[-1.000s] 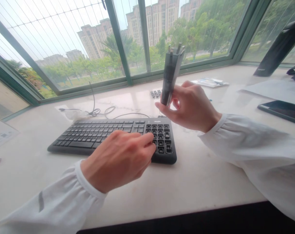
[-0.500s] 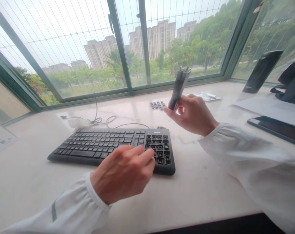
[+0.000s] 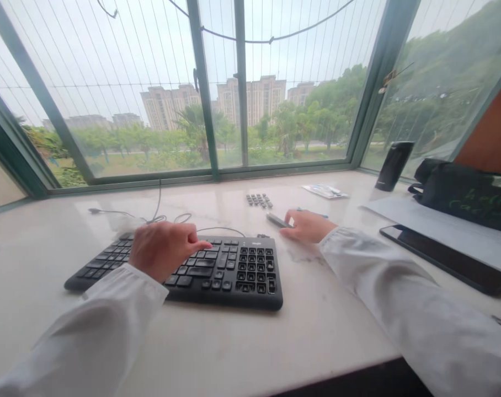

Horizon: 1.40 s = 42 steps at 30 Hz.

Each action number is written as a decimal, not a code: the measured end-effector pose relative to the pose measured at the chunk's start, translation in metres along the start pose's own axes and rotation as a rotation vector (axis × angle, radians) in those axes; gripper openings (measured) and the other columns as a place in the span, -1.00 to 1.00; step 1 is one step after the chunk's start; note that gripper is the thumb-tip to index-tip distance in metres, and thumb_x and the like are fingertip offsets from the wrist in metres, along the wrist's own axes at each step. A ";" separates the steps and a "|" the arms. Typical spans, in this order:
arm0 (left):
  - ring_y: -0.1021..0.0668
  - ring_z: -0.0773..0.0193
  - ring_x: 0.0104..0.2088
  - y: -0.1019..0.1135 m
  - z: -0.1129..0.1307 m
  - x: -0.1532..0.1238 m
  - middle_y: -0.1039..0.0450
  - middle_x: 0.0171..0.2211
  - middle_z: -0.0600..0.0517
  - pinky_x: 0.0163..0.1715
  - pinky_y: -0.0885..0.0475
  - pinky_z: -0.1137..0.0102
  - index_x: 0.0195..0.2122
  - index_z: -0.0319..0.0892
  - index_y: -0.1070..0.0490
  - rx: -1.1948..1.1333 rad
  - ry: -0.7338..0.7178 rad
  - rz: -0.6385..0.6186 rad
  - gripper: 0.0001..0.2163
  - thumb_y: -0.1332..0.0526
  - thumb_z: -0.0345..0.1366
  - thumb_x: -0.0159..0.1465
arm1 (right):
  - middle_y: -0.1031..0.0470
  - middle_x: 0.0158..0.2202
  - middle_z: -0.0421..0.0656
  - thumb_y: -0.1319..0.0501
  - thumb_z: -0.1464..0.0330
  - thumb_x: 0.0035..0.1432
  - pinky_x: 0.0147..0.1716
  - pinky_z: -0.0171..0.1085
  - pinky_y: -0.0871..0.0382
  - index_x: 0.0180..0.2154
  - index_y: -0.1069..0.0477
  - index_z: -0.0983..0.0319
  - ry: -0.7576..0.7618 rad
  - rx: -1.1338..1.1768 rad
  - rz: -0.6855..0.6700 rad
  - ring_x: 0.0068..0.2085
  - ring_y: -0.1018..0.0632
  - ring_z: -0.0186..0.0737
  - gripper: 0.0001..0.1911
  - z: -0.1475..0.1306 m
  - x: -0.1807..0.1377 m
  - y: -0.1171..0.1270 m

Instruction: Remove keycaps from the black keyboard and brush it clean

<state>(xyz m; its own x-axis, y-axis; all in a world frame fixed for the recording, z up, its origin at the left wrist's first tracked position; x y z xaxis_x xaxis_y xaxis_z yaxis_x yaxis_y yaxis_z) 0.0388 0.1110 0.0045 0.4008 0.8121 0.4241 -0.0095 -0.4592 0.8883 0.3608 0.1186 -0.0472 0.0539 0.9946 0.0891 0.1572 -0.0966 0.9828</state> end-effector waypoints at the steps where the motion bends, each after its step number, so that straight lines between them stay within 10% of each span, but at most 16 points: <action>1: -0.53 0.00 -0.46 0.000 -0.002 0.002 -0.52 -0.57 -0.04 -0.49 -0.06 0.33 -0.56 -0.09 -0.47 0.001 0.024 -0.010 -0.48 -0.14 0.28 0.17 | -0.57 -0.21 0.01 -0.22 0.03 0.14 -0.29 -0.19 -0.33 -0.12 -0.46 0.19 0.008 0.005 -0.015 -0.22 -0.56 -0.03 -0.59 -0.001 0.000 -0.004; 6: -0.48 0.12 -0.51 -0.001 -0.001 0.004 -0.46 -0.61 -0.04 -0.49 -0.06 0.35 -0.68 -0.15 -0.34 -0.043 0.054 -0.047 -0.30 0.21 0.24 0.33 | -0.59 -0.19 -0.10 -0.14 -0.08 0.18 -0.23 -0.22 -0.35 -0.19 -0.51 0.12 0.002 0.033 -0.017 -0.19 -0.56 -0.11 -0.55 0.008 0.005 0.002; 18: -0.51 0.19 -0.55 -0.010 -0.003 0.005 -0.47 -0.62 -0.02 -0.53 -0.13 0.33 -0.66 -0.15 -0.43 -0.040 -0.042 0.073 -0.39 0.15 0.03 0.37 | -0.47 0.01 -0.05 -0.18 0.17 0.31 0.00 -0.02 -0.41 -0.05 -0.44 0.28 -0.335 -0.081 0.080 0.00 -0.50 -0.12 -0.67 0.108 0.025 -0.001; 32: -0.54 0.11 -0.46 -0.014 -0.002 0.005 -0.49 -0.57 -0.05 -0.47 -0.13 0.34 -0.63 -0.15 -0.38 -0.108 -0.017 -0.002 -0.47 0.07 0.05 0.34 | -0.49 -0.03 -0.04 -0.18 0.21 0.33 -0.02 -0.03 -0.44 -0.03 -0.43 0.31 -0.271 -0.135 -0.065 -0.04 -0.54 -0.13 -0.68 0.087 0.037 -0.018; 42: -0.42 0.22 -0.57 -0.011 0.003 0.002 -0.35 -0.68 -0.02 -0.52 -0.09 0.36 -0.70 -0.19 -0.31 -0.125 -0.085 0.074 -0.45 0.02 0.02 0.34 | -0.43 -0.49 -0.20 -0.10 0.18 0.36 -0.43 -0.27 -0.42 -0.36 -0.38 0.26 -0.059 0.254 0.203 -0.49 -0.45 -0.33 -0.67 0.034 0.015 0.031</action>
<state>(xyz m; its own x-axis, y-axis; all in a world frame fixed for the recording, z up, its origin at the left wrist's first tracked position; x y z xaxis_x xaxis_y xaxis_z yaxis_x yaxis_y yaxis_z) 0.0421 0.1162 -0.0049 0.4705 0.7420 0.4776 -0.1534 -0.4642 0.8723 0.3997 0.1291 -0.0209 0.1652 0.9506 0.2626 0.3779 -0.3070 0.8735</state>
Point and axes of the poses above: each hand's wrist, its own x-axis towards the middle knuckle, its own y-axis out of the back of the hand, z = x × y, the point moved 5 cm from there along x, towards the middle knuckle
